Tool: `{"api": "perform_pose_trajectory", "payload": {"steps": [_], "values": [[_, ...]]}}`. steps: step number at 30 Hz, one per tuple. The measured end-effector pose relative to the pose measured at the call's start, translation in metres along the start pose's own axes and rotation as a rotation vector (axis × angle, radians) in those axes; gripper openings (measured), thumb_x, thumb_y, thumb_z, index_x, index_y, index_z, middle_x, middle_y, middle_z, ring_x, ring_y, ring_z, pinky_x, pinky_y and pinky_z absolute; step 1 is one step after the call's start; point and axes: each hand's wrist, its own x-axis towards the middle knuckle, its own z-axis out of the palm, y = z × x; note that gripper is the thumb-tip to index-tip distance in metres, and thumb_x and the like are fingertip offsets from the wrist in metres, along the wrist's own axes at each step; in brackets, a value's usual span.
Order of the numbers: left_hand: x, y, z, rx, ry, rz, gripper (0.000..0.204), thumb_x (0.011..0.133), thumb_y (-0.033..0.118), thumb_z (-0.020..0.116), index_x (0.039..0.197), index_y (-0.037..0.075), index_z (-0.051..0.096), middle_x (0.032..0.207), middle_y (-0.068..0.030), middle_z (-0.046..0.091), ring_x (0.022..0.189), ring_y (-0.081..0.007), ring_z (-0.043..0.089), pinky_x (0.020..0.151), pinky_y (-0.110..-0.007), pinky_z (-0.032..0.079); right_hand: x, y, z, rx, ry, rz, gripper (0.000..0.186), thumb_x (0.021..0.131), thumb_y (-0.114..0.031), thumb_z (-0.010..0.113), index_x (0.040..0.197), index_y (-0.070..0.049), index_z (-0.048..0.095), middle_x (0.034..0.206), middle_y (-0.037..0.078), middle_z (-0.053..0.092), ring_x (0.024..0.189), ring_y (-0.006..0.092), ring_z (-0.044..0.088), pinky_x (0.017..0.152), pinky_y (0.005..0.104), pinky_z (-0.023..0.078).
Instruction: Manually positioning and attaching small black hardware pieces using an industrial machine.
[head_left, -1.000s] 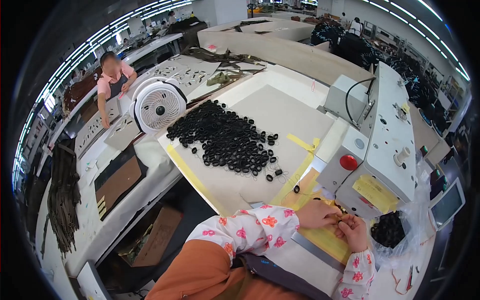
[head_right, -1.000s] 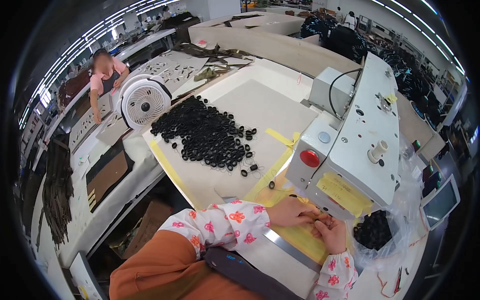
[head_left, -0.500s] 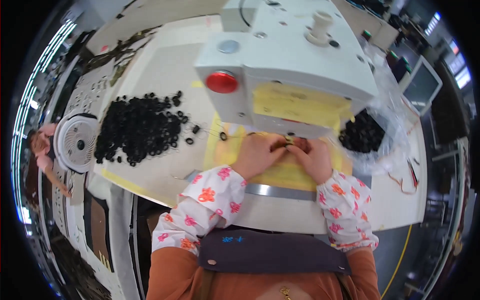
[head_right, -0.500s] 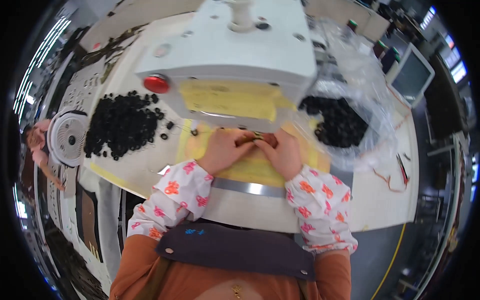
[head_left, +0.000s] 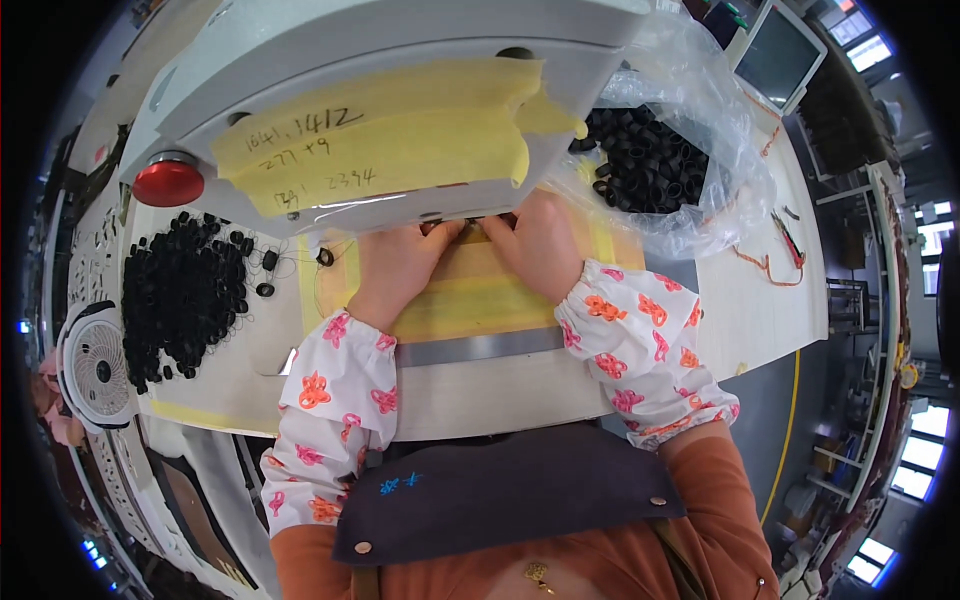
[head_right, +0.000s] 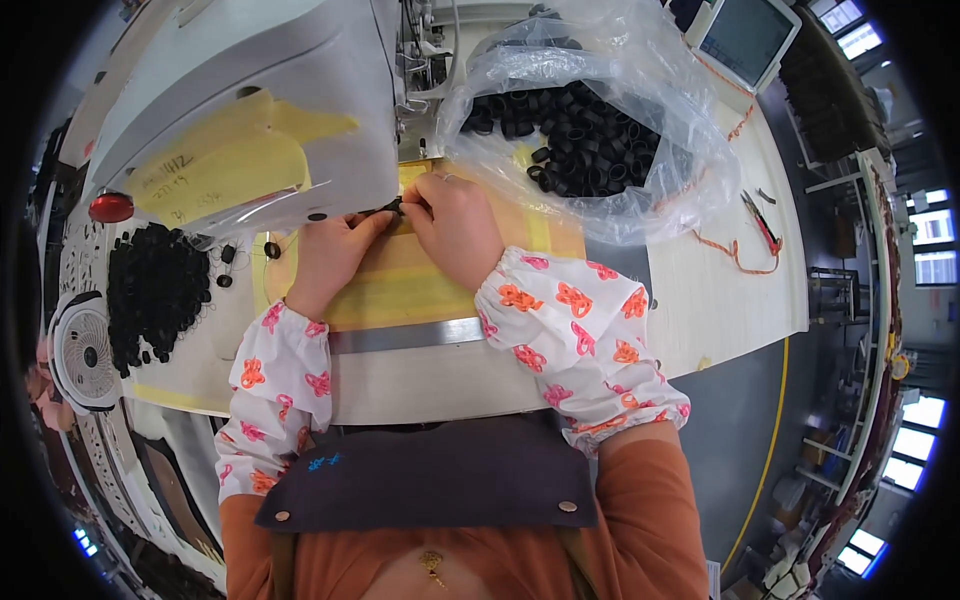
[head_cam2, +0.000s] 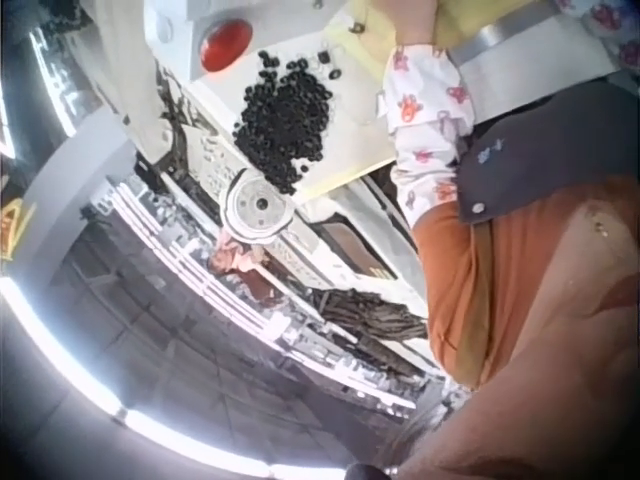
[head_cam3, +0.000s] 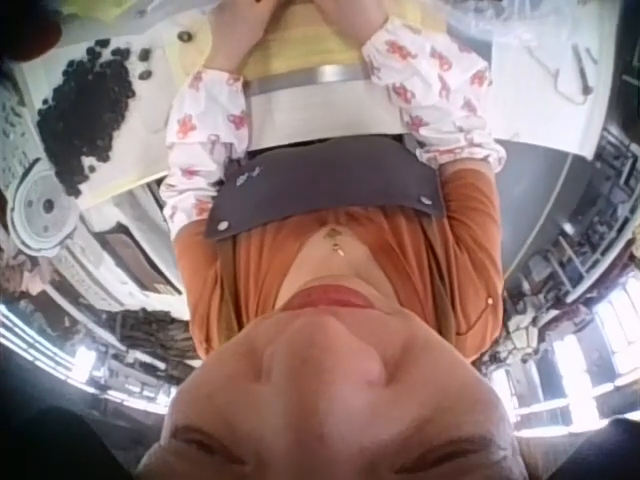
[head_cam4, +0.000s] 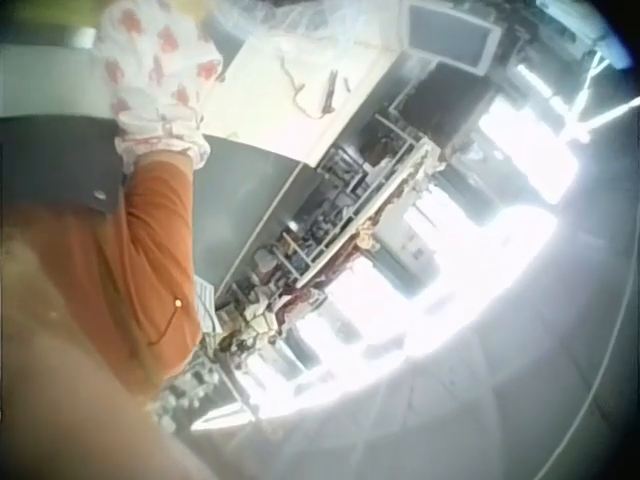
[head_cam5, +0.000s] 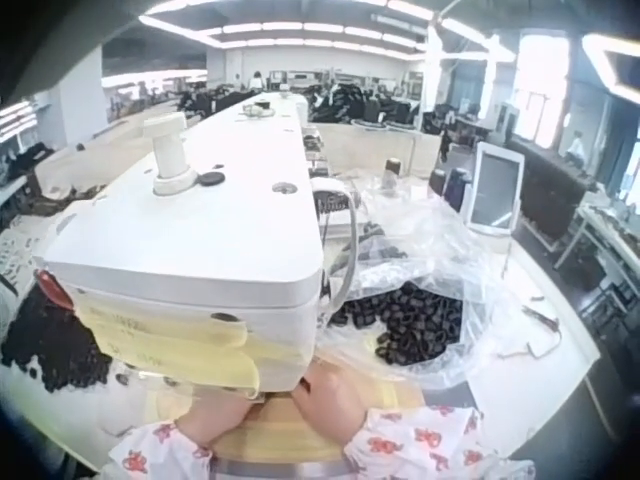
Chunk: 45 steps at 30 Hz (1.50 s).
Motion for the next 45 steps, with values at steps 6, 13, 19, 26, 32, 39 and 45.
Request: {"api": "perform_pose_trajectory", "payload": {"steps": [6,13,19,26,32,39,45], "values": [[0.001,-0.001,0.002,-0.135,0.055,0.076,0.024,0.074,0.022,0.062,0.093,0.009,0.062,0.083,-0.0095,0.061,0.076,-0.0266,0.056,0.07,-0.036,0.042,0.002,0.003,0.002,-0.026,0.038,-0.043,0.006,0.068,0.0,0.058,0.069,0.001,0.052,0.064,0.014,0.054,0.059,0.0311,0.053,0.053,0.0375,0.042],[0.005,-0.01,0.004,0.026,0.121,0.182,0.02,0.077,0.022,0.062,0.086,0.004,0.063,0.066,-0.0073,0.061,0.057,-0.0154,0.054,0.055,-0.027,0.042,0.0,0.007,0.006,-0.059,0.056,-0.076,0.007,0.07,-0.002,0.057,0.07,0.0,0.05,0.066,0.015,0.053,0.061,0.0337,0.053,0.053,0.0398,0.042],[0.005,-0.009,0.0,0.049,0.044,0.166,0.022,0.077,0.025,0.057,0.094,0.011,0.062,0.083,-0.0113,0.061,0.079,-0.0295,0.056,0.069,-0.038,0.043,-0.001,0.009,0.006,-0.106,0.046,-0.098,0.008,0.072,-0.004,0.057,0.075,-0.002,0.05,0.07,0.015,0.054,0.063,0.0348,0.054,0.053,0.041,0.043],[0.005,-0.009,-0.001,0.126,0.051,0.235,0.018,0.076,0.022,0.056,0.089,0.011,0.063,0.083,-0.0105,0.061,0.076,-0.0291,0.057,0.066,-0.038,0.043,-0.001,0.007,0.006,-0.185,0.036,-0.097,0.009,0.072,-0.006,0.058,0.075,-0.003,0.05,0.071,0.014,0.055,0.062,0.0338,0.055,0.053,0.0403,0.044],[0.007,-0.018,0.002,0.105,0.089,0.258,0.019,0.077,0.023,0.059,0.088,0.008,0.064,0.078,-0.0086,0.063,0.069,-0.0244,0.059,0.063,-0.032,0.044,0.002,0.008,0.005,-0.182,0.02,-0.087,0.008,0.071,-0.005,0.058,0.074,-0.004,0.051,0.07,0.013,0.055,0.062,0.0324,0.055,0.053,0.0396,0.044],[0.006,-0.021,0.0,0.043,0.074,0.215,0.02,0.076,0.023,0.058,0.088,0.008,0.063,0.078,-0.0091,0.063,0.07,-0.0246,0.058,0.063,-0.033,0.044,0.005,0.012,0.012,-0.209,0.011,-0.106,0.01,0.07,-0.007,0.059,0.07,-0.003,0.05,0.069,0.013,0.055,0.063,0.0319,0.055,0.054,0.0399,0.044],[0.005,-0.008,-0.002,0.001,-0.039,0.03,0.022,0.077,0.027,0.057,0.088,0.009,0.064,0.076,-0.0091,0.063,0.069,-0.0247,0.059,0.062,-0.034,0.044,0.005,0.013,0.006,-0.188,-0.039,-0.03,0.011,0.071,-0.008,0.059,0.069,-0.003,0.05,0.068,0.014,0.055,0.064,0.0321,0.055,0.055,0.0404,0.044]]}}
